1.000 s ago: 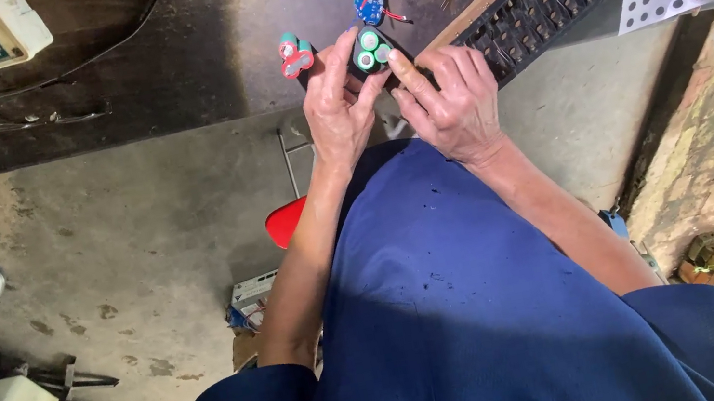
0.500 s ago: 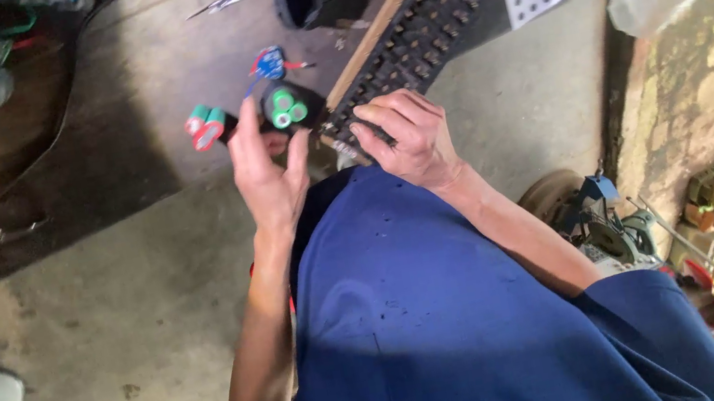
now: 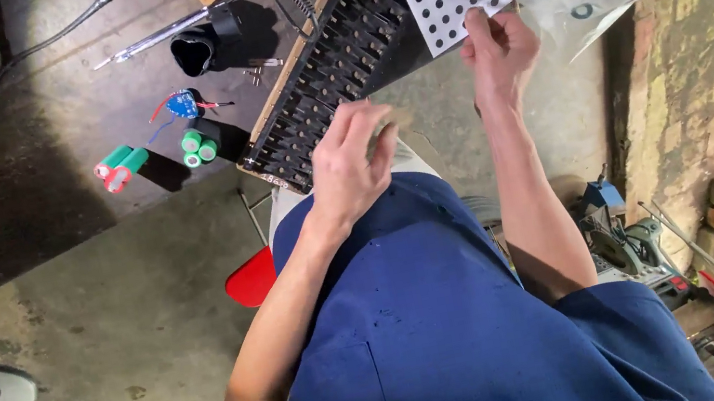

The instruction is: The person handles a battery pack, picks up a fan assembly, and works with small electronic components and adhesive stickers at a workbench.

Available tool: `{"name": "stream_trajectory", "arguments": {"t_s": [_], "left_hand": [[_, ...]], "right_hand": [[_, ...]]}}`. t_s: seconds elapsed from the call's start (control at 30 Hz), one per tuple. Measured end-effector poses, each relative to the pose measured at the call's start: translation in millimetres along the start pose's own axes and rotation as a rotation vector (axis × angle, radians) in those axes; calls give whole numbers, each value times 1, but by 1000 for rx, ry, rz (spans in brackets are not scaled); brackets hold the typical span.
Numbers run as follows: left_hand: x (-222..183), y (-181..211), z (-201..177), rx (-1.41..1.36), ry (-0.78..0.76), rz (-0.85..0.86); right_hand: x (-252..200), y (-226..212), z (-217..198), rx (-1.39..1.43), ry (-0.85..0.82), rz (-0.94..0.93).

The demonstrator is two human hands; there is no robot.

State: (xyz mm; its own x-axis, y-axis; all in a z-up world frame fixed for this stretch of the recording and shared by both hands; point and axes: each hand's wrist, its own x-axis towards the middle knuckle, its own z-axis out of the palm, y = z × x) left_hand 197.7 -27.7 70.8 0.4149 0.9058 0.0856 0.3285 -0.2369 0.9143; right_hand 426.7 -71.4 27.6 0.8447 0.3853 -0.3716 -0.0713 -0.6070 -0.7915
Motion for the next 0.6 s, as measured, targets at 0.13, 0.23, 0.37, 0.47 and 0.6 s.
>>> {"name": "stream_trajectory", "arguments": {"t_s": [0.13,0.23,0.37,0.47,0.6], "left_hand": [[35,34,28,-163,-19,11],[43,51,30,-463,-66,-176],[26,45,30,-744,6,-493],[0,11,27,-1093,214,-672],[-17,-8,-5,-1168,298,-833]], "right_hand": [[-5,-3,-15,-314,112,-735],[-43,-36,-14,-398,78,-1183],[-80,-58,-3,-259,-193,-1450],[-81,-51,1,-144,-411,-1321],[-77,-43,3,-43,-452,-1067]]}}
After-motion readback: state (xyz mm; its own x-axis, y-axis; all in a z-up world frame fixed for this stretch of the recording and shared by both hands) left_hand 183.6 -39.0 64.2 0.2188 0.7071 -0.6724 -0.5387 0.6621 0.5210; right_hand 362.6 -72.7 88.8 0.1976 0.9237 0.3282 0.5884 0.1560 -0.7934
